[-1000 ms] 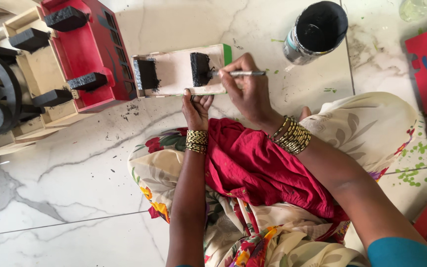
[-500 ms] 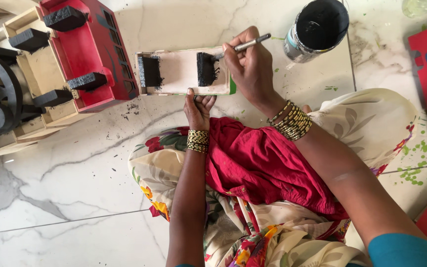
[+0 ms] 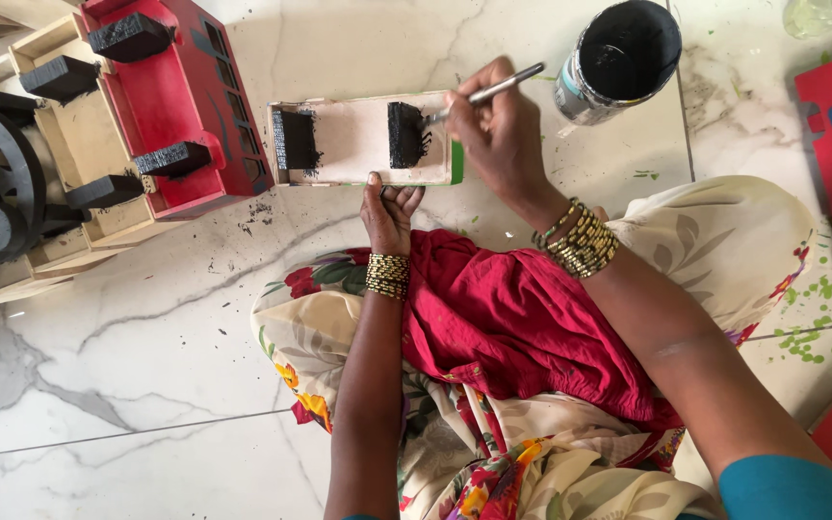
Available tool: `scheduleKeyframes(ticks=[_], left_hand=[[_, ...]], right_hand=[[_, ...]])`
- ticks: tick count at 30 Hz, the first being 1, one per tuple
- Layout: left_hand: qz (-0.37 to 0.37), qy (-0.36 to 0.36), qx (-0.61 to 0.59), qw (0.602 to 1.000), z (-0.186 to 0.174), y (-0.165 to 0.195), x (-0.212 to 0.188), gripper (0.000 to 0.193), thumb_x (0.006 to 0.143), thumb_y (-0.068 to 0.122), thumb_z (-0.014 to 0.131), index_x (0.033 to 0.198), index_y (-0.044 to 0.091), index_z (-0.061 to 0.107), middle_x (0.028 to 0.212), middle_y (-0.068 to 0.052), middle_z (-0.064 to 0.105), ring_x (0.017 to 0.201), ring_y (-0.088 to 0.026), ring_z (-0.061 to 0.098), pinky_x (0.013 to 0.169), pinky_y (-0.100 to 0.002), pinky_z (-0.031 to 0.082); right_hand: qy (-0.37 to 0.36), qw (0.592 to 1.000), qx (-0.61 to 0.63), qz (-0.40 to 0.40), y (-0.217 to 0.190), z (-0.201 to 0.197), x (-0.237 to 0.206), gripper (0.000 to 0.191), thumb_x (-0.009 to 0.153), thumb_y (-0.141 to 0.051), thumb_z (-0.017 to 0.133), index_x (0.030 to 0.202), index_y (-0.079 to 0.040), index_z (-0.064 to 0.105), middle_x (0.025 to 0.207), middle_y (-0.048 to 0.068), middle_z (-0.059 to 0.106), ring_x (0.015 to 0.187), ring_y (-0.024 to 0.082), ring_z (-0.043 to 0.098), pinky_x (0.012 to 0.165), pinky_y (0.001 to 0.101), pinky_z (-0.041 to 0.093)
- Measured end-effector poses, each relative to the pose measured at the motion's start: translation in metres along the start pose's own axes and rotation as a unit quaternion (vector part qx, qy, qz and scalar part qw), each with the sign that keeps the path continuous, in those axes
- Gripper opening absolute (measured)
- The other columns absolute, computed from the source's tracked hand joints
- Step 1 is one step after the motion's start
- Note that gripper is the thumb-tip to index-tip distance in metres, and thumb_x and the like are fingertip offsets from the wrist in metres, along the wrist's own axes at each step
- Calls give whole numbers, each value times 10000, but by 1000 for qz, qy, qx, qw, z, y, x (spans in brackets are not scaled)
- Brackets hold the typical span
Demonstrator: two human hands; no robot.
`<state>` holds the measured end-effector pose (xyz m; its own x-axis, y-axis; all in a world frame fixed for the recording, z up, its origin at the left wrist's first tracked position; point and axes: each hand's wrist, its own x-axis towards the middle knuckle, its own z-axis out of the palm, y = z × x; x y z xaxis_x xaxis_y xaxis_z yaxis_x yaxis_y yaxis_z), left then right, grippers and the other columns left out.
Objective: The person sits on the floor and paints wooden toy parts black using a brush, dipping the brush into a paint can between strokes. They hold each wooden piece steady with one hand while brushing its surfaces, working through several pieces one at a time.
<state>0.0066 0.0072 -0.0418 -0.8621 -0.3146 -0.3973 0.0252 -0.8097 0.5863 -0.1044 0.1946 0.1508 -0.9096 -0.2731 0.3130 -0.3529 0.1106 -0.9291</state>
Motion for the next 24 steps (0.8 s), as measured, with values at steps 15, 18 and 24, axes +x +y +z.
scheduleKeyframes(ticks=[15, 18, 24], left_hand=[[6, 5, -12, 1000, -1, -1, 4, 402, 1037, 368, 612, 1207, 14, 527, 1073, -193, 728, 935, -285, 754, 870, -431, 647], [3, 6, -17, 1000, -1, -1, 4, 401, 1034, 372, 611, 1203, 18, 533, 1070, -188, 730, 931, -280, 754, 865, -426, 647], [4, 8, -7, 1000, 2, -1, 6, 398, 1030, 369, 611, 1197, 13, 546, 1064, -190, 732, 940, -281, 754, 872, -426, 645]], right_hand=[[-29, 993, 89, 69, -30, 0, -33, 139, 1075, -54, 616, 1064, 14, 496, 952, 141, 706, 907, 188, 780, 774, 271, 689], [-10, 993, 102, 57, -36, 0, -41, 138, 1080, -39, 619, 1085, 22, 496, 970, 149, 696, 932, 192, 764, 819, 287, 674], [-2, 990, 111, 91, -38, 9, -41, 145, 1059, -25, 622, 1060, 19, 484, 972, 140, 690, 948, 167, 767, 840, 282, 690]])
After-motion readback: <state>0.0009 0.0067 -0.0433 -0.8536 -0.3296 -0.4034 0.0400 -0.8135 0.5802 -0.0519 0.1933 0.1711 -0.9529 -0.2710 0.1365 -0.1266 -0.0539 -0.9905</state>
